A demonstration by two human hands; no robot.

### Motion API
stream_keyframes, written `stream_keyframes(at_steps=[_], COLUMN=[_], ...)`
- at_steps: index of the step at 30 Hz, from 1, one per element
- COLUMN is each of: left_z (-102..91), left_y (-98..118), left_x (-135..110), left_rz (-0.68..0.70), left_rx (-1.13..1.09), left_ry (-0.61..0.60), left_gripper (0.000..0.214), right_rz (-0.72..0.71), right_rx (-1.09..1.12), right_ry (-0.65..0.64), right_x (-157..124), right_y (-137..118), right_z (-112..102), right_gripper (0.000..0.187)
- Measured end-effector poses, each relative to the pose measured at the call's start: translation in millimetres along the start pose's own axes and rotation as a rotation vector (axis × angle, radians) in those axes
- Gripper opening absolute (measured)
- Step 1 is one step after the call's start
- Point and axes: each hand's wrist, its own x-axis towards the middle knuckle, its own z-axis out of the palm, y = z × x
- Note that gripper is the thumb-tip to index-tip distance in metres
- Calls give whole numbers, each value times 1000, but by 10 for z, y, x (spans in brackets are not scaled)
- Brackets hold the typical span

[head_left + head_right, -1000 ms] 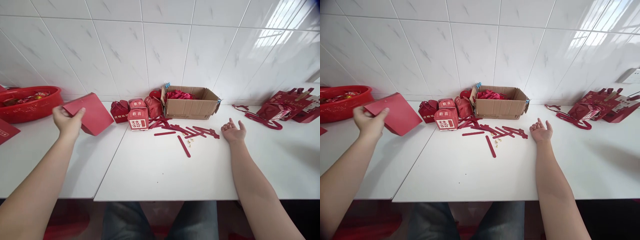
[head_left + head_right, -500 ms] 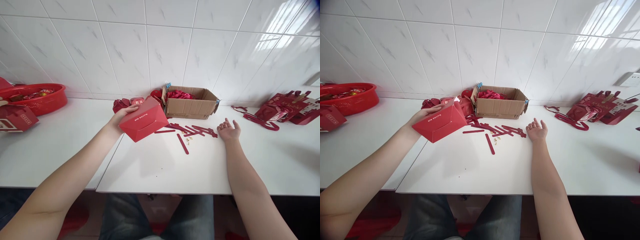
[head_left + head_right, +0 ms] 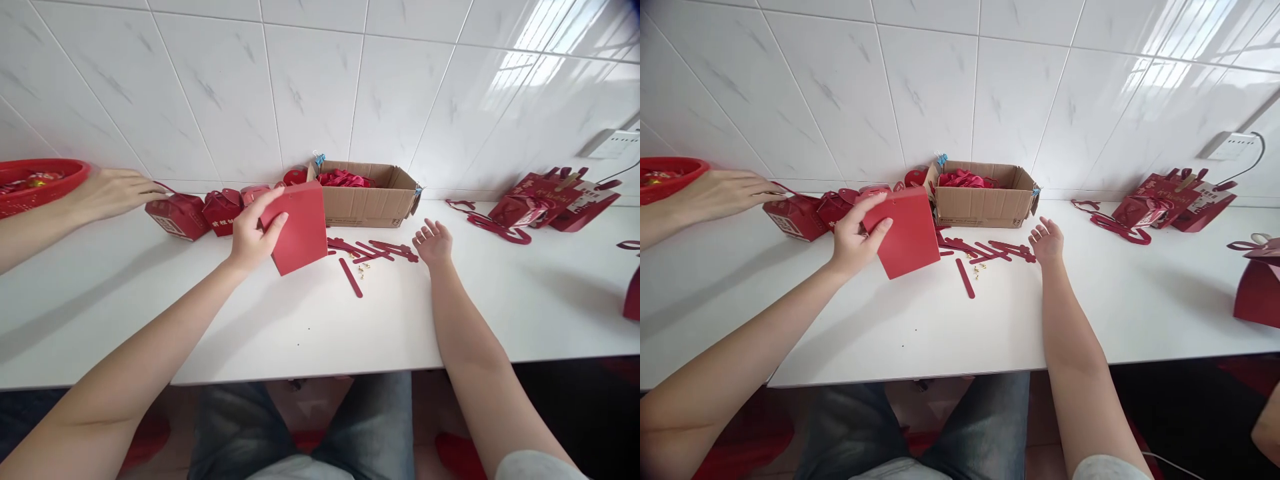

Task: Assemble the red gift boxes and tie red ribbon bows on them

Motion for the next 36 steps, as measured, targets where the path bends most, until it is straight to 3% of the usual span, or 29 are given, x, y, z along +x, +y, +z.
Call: stream_keyframes(at_steps=[3, 7, 8, 10, 13, 16, 20, 25, 36], left_z=[30, 55, 54, 43, 10, -22, -43, -45, -34], left_y=[-74, -149, -171, -214, -251, -239, -185, -156, -157], left_x=[-158, -376, -420, -486, -540, -570, -606, -633, -650], left_rz=[27, -120, -146, -173, -197, -201, -189, -190, -204], left_rx=[14, -42, -52, -67, -78, -41, -31, -60, -105], left_ry=[-89, -122, -107, -64, -24, -23, -28, -33, -11], left_gripper=[35, 36, 38, 40, 44, 46, 46, 46, 47], right_rz=[-74, -131, -142, -158, -74, 91, 269, 389, 397], right_rx=[-101, -318, -445, -901, -1543, -1876, -2004, -2081, -2009], right_ry=[-76, -239, -300, -485, -728, -881, -933, -903, -805], right_x=[-95, -285, -330, -400, -450, -452, -456, -516, -464], right_y=[-12, -112, -152, -232, -283, -200, -47, -7, 55], right_z=[292, 697, 783, 938, 1138, 1278, 1333, 1322, 1230], right_gripper=[25, 25, 24, 22, 19, 24, 32, 41, 26])
